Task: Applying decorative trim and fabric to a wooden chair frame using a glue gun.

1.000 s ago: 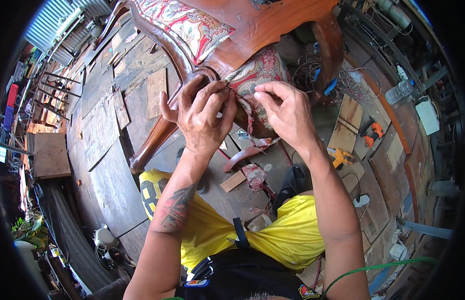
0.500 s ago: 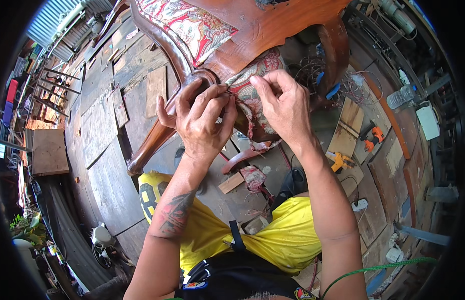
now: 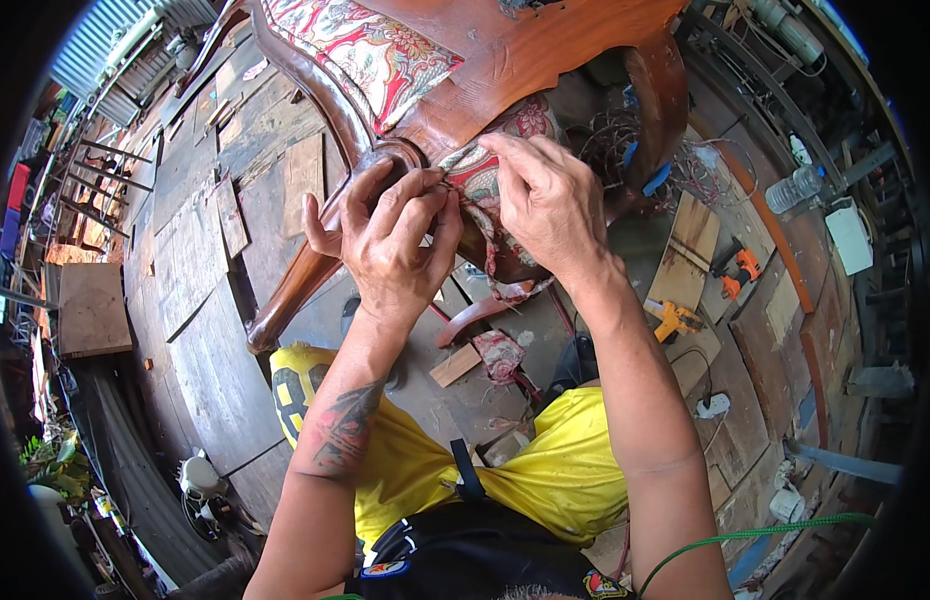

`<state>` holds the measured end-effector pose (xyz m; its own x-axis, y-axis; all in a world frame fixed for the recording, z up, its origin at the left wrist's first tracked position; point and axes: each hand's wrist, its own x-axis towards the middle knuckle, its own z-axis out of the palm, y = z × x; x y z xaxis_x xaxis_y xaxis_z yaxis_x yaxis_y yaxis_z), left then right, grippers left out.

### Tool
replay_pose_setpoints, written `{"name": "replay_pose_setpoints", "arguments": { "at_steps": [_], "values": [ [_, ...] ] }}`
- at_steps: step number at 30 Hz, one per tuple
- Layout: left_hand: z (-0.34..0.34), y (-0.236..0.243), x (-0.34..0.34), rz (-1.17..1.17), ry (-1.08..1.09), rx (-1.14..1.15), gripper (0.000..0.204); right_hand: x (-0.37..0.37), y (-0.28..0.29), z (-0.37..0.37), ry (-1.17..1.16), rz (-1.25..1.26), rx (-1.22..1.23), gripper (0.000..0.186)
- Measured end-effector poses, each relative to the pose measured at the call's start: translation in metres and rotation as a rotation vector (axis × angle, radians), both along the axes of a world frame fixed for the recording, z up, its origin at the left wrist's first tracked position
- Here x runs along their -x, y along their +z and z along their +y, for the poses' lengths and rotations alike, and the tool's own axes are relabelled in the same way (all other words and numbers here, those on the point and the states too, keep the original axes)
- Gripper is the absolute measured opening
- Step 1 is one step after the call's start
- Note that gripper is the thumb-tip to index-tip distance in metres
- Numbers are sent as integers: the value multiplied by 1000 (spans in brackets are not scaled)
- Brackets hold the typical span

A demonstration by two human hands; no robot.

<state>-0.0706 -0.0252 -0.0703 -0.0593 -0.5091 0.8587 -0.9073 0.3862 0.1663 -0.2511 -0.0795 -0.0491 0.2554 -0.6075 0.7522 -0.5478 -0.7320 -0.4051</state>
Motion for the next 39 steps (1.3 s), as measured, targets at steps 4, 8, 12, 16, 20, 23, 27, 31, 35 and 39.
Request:
{"name": "replay_pose_setpoints", "arguments": {
  "at_steps": [4,8,12,16,20,23,27,31,35,39],
  "values": [
    [2,1,1,-8,21,-10,17,9,-1,0,-92,106,70,27],
    [0,-4,-1,9,8,-10,16,15,-3,-3,-34,127,100,32],
    [0,-3,0,-12,21,-1,15,18,-6,-2,10,148,77,40],
    [-1,-3,1,-9,22,5,14,18,-8,-5,11,152,98,43],
    [-2,-4,1,-9,18,6,14,19,-10,-5,20,150,86,44],
    [-2,-5,-1,-5,13,13,14,17,-10,-5,31,139,88,44],
    [4,3,4,-28,32,-23,18,18,-11,-5,26,141,72,43],
    [0,-2,1,-15,27,-3,16,18,-10,-5,31,148,76,43],
    [1,0,1,-45,37,12,15,19,-11,-6,40,144,76,42],
    [-1,-3,1,-5,7,5,15,18,-10,-7,30,139,75,41]
  ]
}}
